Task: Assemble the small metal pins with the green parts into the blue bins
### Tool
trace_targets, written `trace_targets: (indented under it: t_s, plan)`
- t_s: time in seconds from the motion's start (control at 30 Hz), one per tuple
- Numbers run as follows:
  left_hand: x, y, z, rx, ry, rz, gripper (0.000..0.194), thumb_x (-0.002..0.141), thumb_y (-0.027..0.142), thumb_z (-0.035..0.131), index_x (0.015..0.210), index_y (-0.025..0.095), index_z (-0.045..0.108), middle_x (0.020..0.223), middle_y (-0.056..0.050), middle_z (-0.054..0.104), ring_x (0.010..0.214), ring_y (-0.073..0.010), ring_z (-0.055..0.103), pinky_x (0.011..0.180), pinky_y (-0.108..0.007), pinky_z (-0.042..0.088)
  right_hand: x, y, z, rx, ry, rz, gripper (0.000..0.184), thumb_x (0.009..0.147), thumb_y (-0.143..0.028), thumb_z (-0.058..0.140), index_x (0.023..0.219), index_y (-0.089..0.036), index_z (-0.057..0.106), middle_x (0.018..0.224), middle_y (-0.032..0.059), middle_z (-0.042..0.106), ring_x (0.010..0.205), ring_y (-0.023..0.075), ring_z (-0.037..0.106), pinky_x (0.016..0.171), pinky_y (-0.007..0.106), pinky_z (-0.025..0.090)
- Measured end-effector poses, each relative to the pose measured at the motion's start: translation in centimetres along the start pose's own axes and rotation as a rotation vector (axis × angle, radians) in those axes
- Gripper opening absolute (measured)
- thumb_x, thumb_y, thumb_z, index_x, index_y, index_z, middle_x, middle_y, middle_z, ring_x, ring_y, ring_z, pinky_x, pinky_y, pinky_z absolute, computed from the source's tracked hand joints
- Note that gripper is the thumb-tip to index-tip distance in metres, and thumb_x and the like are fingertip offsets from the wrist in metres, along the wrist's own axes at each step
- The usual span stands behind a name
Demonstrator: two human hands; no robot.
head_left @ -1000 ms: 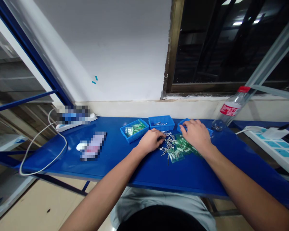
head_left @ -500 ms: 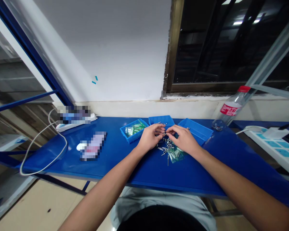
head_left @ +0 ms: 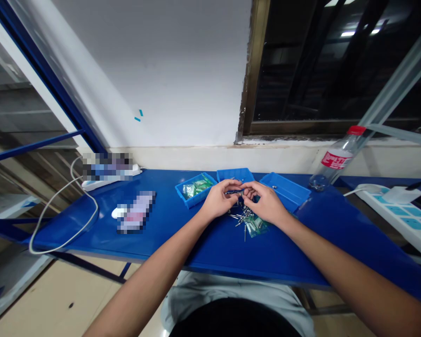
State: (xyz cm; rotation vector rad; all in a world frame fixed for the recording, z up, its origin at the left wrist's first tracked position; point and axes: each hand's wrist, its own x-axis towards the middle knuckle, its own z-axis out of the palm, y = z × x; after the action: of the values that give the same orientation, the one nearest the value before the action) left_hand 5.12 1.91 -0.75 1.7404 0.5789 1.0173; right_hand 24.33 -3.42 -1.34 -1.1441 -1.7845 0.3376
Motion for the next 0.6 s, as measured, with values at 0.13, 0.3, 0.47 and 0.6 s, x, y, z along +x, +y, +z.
trace_targets:
  t_s: [0.13,0.3,0.47,0.6]
  plan:
    - [-0.1,0.4,-0.2,0.103,0.027,-0.013,0.033,0.091,0.025,0.074,0.121,0.013,0.070,0.122,-0.016,0.076,0.112,-0.0246,0.074,0.098,-0.037,0.060,0.1,-0.1,-0.2,-0.069,0.020,0.004,0.020,0.086,-0.018,0.063,0.102,-0.024,0.073,0.091,0.0042,0.069,0.075,0.0193,0.065,0.073,0.035,0.057]
    - [-0.2,1.0,-0.7,0.288,-0.049,-0.080,0.036,0.095,0.048,0.069,0.106,0.015,0.080,0.101,-0.009,0.082,0.092,-0.0232,0.077,0.083,-0.030,0.060,0.0,-0.1,-0.2,0.006,0.032,0.030,0.009,0.089,-0.023,0.067,0.096,-0.023,0.073,0.093,0.0043,0.073,0.079,0.0192,0.069,0.075,0.035,0.059]
    - [-0.1,0.7,-0.9,0.203,-0.054,-0.139,0.037,0.091,0.048,0.073,0.104,0.014,0.081,0.092,-0.008,0.082,0.081,-0.0204,0.076,0.076,-0.028,0.059,0.0,0.0,-0.2,0.017,0.013,-0.027,0.006,0.092,-0.024,0.067,0.094,-0.023,0.073,0.096,0.0046,0.073,0.079,0.0181,0.069,0.074,0.033,0.060]
    - [0.1,-0.3,-0.9,0.115,-0.018,-0.172,0.030,0.083,0.037,0.081,0.102,0.013,0.080,0.094,-0.009,0.082,0.088,-0.0216,0.078,0.082,-0.029,0.061,0.0,0.3,-0.1,0.029,-0.014,-0.013,0.011,0.092,-0.025,0.067,0.100,-0.022,0.073,0.101,0.0061,0.073,0.083,0.0187,0.071,0.075,0.033,0.062]
